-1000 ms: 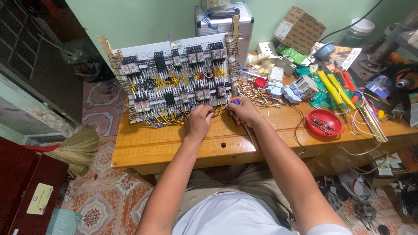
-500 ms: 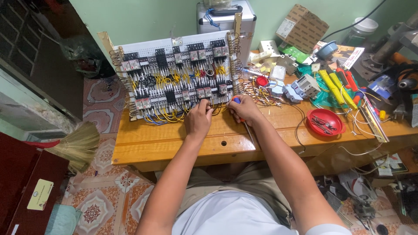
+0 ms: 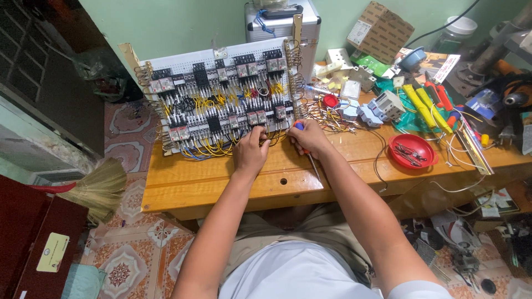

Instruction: Connecting multiple wires to terminal blocks on a relay board using a manual screwdriver.

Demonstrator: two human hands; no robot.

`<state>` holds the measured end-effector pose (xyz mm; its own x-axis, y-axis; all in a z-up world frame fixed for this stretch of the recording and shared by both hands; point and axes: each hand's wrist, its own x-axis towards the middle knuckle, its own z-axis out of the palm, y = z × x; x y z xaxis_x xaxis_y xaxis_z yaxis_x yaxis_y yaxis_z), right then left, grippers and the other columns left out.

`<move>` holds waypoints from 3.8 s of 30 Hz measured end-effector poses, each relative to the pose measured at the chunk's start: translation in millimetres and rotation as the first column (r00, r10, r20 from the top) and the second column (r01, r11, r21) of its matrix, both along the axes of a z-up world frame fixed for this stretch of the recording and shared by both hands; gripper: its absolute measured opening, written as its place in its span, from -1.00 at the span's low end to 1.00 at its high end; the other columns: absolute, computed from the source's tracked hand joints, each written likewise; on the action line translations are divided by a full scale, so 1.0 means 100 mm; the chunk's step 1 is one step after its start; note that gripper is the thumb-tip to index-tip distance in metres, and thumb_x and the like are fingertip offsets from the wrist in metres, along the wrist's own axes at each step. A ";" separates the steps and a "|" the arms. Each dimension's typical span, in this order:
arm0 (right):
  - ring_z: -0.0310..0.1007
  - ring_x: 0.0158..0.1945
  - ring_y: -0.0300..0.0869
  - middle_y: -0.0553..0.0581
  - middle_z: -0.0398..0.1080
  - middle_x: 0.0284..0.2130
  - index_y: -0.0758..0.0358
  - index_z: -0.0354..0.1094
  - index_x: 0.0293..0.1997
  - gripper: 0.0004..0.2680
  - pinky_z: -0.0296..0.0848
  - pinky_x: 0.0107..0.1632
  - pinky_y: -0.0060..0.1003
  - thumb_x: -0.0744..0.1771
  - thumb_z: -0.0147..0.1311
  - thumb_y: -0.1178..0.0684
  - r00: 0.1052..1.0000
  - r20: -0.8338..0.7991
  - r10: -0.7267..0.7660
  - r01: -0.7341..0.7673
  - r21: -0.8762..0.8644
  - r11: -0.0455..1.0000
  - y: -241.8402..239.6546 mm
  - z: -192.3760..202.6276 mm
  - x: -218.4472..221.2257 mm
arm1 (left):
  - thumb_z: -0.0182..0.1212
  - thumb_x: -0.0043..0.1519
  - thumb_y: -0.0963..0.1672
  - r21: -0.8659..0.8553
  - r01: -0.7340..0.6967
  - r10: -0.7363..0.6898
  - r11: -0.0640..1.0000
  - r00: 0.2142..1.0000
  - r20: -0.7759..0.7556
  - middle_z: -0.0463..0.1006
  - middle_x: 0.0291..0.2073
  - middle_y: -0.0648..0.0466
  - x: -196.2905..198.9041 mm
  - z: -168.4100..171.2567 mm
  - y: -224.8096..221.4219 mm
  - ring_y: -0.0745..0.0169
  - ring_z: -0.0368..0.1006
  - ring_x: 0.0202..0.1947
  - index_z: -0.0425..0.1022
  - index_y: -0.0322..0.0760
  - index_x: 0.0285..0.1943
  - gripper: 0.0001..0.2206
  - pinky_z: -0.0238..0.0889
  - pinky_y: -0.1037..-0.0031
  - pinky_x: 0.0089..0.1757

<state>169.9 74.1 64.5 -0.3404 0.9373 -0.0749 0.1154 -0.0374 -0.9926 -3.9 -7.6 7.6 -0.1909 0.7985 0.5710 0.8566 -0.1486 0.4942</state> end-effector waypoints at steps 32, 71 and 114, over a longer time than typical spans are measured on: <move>0.65 -0.27 0.12 0.20 0.58 -0.37 0.00 0.61 -0.08 -0.84 0.62 -0.18 -0.01 0.29 0.23 0.01 0.371 0.869 -0.326 -0.369 0.460 0.807 1.44 0.01 1.16 | 0.25 0.23 -0.13 0.165 0.043 -0.044 0.985 0.999 -0.001 0.69 -0.36 0.09 -0.01 -0.07 -0.03 -0.02 0.64 -0.30 0.50 -0.09 0.00 -0.82 0.48 0.19 -0.20; 0.32 -0.70 -0.15 0.20 0.32 -0.70 0.27 0.47 -0.33 -0.83 0.28 -0.67 -0.33 0.40 0.19 0.03 0.965 0.228 -0.131 -0.019 0.558 0.830 -0.06 1.17 0.94 | 0.30 0.22 -0.02 0.099 0.022 -0.038 0.995 0.986 0.160 0.70 -0.40 0.20 -0.03 -0.07 -0.01 0.02 0.64 -0.29 0.52 0.03 -0.12 -0.87 0.47 0.22 -0.19; 0.25 -0.81 -0.27 0.21 0.39 -0.58 0.37 0.43 -0.14 -0.88 0.20 -0.83 -0.43 0.32 0.22 0.15 0.959 -0.006 0.283 -0.284 -0.010 0.959 -0.39 -0.08 -0.05 | 0.25 0.30 -0.18 -0.020 0.167 -0.106 0.986 0.707 0.699 0.69 -0.34 -0.12 -0.06 -0.14 0.07 0.26 0.56 -0.59 0.55 -0.35 0.05 -0.82 0.41 0.53 -0.53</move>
